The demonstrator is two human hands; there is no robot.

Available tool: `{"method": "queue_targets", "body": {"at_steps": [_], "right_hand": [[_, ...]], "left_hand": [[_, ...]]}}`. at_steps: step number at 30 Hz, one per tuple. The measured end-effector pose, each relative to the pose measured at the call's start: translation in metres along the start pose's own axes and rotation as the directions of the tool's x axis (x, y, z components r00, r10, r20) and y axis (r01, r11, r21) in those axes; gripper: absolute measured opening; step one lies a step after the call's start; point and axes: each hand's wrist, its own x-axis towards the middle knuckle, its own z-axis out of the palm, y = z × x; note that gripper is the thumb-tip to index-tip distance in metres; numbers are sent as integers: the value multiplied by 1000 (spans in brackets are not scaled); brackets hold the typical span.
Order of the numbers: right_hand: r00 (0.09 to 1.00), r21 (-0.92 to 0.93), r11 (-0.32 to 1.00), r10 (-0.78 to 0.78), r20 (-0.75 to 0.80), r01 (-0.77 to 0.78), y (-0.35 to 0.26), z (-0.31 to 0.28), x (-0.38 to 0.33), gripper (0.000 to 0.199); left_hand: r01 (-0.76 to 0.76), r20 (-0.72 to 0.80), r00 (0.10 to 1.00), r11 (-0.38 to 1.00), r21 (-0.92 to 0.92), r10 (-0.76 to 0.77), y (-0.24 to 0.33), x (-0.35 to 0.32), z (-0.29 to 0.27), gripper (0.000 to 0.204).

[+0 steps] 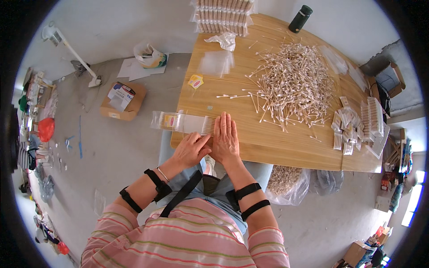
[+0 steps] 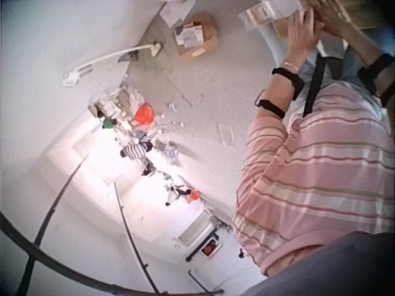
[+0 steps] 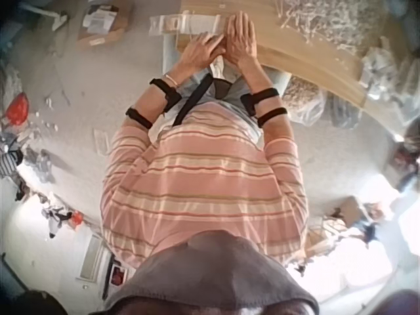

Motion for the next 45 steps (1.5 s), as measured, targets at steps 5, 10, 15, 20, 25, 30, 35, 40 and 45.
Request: {"method": "queue_targets", "body": {"at_steps": [5,10,15,20,25,30,35,40,45], "right_hand": [[1000,40,999,-4,-10,4,1,2,-1,89],[1000,-2,1000,2,-14,-2,1,3,0,90],[1000,112,994,11,7,-11,-1,-2,0,90],[1000,-28,1000,6,-29,-7,4,8,-1,95],[1000,78,997,3,20,-4,0,-3,0,94],[999,112,993,16,30,-20,-1,-5,0,91],[1000,102,995,4,-7,-3,0,1,-1,88],[1000,78,997,10,-27,-8,0,3,0,89],[998,84,996,16,-67,-10,-1,4,0,91]], "left_hand": [[43,63,997,999,25,-45,5,5,-2,56],[4,74,997,1000,20,-5,1,2,-1,60],[67,71,995,997,25,-69,3,4,-2,64],[69,129,989,997,41,-74,4,9,-2,65],[58,118,991,997,54,-64,3,8,-3,67],[130,127,983,991,40,-134,6,15,-3,65],[111,133,984,991,70,-119,3,15,1,68],[132,161,977,989,73,-142,7,18,-2,69],[185,168,966,979,89,-198,9,23,-4,68]]}}
